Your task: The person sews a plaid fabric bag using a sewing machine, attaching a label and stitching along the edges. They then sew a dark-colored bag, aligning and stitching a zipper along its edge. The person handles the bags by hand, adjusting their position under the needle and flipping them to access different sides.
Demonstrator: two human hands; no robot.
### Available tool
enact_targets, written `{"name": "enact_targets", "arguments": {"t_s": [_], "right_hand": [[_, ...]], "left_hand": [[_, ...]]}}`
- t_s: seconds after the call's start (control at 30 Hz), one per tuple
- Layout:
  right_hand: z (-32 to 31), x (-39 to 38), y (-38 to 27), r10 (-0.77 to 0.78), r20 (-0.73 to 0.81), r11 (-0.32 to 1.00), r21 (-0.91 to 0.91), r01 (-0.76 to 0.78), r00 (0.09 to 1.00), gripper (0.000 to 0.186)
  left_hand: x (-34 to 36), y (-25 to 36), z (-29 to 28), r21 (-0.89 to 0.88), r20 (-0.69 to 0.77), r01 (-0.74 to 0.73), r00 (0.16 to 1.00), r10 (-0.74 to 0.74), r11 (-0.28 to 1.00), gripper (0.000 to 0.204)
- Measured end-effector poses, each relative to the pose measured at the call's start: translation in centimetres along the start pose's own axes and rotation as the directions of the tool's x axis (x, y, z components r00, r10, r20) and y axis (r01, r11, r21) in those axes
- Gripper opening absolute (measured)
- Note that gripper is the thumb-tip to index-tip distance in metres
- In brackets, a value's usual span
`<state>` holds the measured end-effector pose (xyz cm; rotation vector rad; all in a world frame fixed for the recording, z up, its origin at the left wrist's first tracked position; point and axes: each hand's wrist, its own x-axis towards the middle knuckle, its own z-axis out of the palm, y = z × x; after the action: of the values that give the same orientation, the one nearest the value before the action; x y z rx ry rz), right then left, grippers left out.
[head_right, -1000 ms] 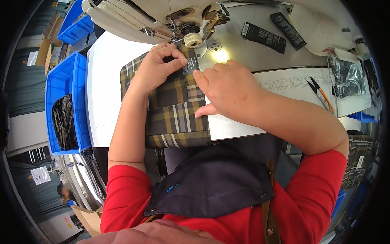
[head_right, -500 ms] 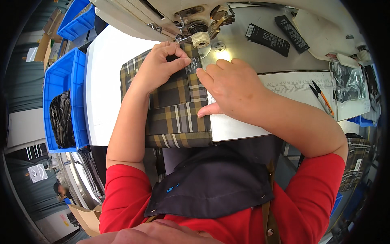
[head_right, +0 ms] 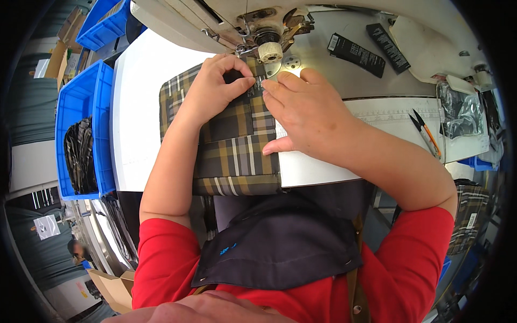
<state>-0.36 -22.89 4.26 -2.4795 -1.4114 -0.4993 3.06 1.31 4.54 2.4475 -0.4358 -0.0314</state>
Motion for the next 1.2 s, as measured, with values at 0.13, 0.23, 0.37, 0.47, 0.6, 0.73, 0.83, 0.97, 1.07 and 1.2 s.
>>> {"name": "enact_targets", "arguments": {"t_s": [0.13,0.23,0.37,0.47,0.6,0.73,0.83,0.97,1.07,1.2], "right_hand": [[-0.1,-0.2,-0.2,0.054,0.120,0.998,0.036,-0.058,0.991,0.084],[-0.2,-0.2,-0.2,0.052,0.139,0.998,0.030,-0.056,0.989,0.084],[-0.6,0.1,-0.3,0.075,0.202,0.995,0.046,-0.086,0.976,0.085],[-0.1,0.1,-0.2,0.079,0.155,0.996,0.034,-0.085,0.985,0.085],[0.5,0.1,0.4,0.050,0.034,0.999,-0.004,-0.050,0.998,0.083],[1.1,0.4,0.9,0.041,-0.003,0.999,-0.027,-0.041,0.999,0.083],[1.1,0.6,1.1,0.066,0.031,0.998,-0.005,-0.066,0.997,0.084],[0.8,0.8,1.1,0.103,0.093,0.993,0.041,-0.107,0.990,0.087],[1.1,0.8,1.1,0.080,0.018,0.996,0.032,-0.080,0.997,0.082],[1.2,0.9,1.2,0.085,0.006,0.995,0.053,-0.085,0.996,0.078]], "left_hand": [[-1.9,1.4,0.5,0.093,-0.173,-0.128,0.975,0.142,0.987,0.024],[-3.5,2.2,0.4,0.215,-0.073,-0.358,0.922,0.381,0.908,0.032],[-4.8,1.5,1.6,0.235,-0.078,-0.351,0.923,0.377,0.907,0.042],[-4.4,1.2,1.6,0.233,-0.088,-0.358,0.918,0.386,0.904,0.041],[-3.6,0.9,1.5,0.241,-0.091,-0.362,0.915,0.392,0.900,0.040],[-3.0,0.4,1.3,0.234,-0.101,-0.363,0.913,0.394,0.902,0.039],[-2.6,0.3,1.1,0.226,-0.101,-0.364,0.914,0.393,0.904,0.038],[-2.5,0.0,1.1,0.234,-0.104,-0.380,0.905,0.412,0.895,0.036],[-2.5,0.0,1.1,0.234,-0.112,-0.385,0.902,0.418,0.893,0.037],[-2.6,0.2,1.1,0.269,-0.122,-0.403,0.887,0.446,0.875,0.036]]}}
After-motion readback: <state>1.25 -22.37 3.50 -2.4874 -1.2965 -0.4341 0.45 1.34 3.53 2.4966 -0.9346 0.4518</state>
